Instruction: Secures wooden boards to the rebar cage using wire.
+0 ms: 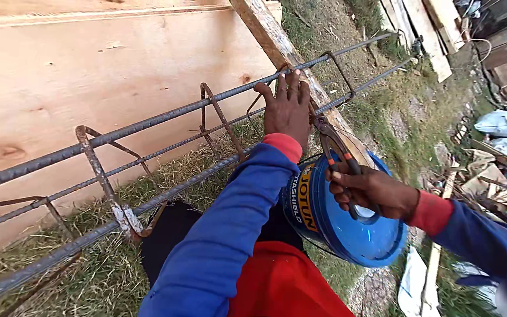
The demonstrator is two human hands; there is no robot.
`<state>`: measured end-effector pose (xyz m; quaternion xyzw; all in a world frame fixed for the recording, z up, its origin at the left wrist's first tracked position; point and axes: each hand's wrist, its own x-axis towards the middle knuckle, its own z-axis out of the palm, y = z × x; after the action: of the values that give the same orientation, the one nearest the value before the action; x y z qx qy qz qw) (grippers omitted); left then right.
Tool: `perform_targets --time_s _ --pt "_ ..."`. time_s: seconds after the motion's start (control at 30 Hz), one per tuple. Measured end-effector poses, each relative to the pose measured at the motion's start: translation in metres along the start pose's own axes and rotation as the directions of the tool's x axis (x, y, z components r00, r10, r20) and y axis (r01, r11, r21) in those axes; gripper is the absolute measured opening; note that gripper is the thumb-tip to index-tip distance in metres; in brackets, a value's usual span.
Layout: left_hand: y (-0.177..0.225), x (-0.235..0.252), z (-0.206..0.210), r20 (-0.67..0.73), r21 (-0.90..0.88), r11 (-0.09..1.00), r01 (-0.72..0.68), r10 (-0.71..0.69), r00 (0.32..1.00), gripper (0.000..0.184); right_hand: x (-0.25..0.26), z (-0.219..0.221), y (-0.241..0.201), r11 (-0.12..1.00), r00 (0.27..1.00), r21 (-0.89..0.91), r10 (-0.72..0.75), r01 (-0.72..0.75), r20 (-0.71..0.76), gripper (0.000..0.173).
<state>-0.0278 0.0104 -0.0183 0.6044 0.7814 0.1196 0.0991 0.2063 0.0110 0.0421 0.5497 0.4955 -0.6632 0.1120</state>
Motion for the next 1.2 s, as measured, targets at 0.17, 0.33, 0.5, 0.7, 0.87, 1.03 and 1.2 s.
perform_targets --time_s 0.17,0.33,0.5,0.7,0.87,1.03,1.2 --pt "0.001 0.002 0.001 -0.02 0.03 1.0 0.007 -0.007 1.0 0.106 0.01 0.003 0.011 0.996 0.996 0.016 -0.086 0.087 -0.014 0.027" --pt "0.004 -0.001 0.0 -0.001 0.035 0.999 0.009 -0.009 1.0 0.107 0.006 0.002 0.012 0.996 0.996 -0.034 -0.088 0.087 -0.028 0.029" --pt "0.005 -0.002 0.0 0.004 0.028 1.0 0.003 -0.003 1.0 0.106 -0.017 -0.003 0.004 0.846 0.904 0.514 -0.103 -0.14 0.415 0.04" --pt "0.005 -0.003 0.0 0.006 0.012 1.0 0.001 -0.001 1.0 0.104 -0.045 -0.013 -0.033 0.966 0.999 -0.257 0.011 -0.021 -0.041 0.074" --pt "0.005 -0.001 -0.002 0.006 0.013 1.0 0.011 -0.011 1.0 0.105 -0.065 -0.019 -0.061 -0.076 0.824 -0.976 -0.551 -0.206 -0.131 0.061" --pt "0.004 0.001 -0.001 0.003 0.002 1.0 0.011 -0.011 1.0 0.105 -0.071 -0.028 -0.077 -0.025 0.858 -0.992 -0.505 -0.121 -0.092 0.034" --pt "0.002 0.001 -0.001 0.001 0.021 1.0 0.014 -0.014 1.0 0.105 -0.051 -0.057 -0.078 0.873 0.999 -0.486 0.037 -0.031 0.002 0.046"
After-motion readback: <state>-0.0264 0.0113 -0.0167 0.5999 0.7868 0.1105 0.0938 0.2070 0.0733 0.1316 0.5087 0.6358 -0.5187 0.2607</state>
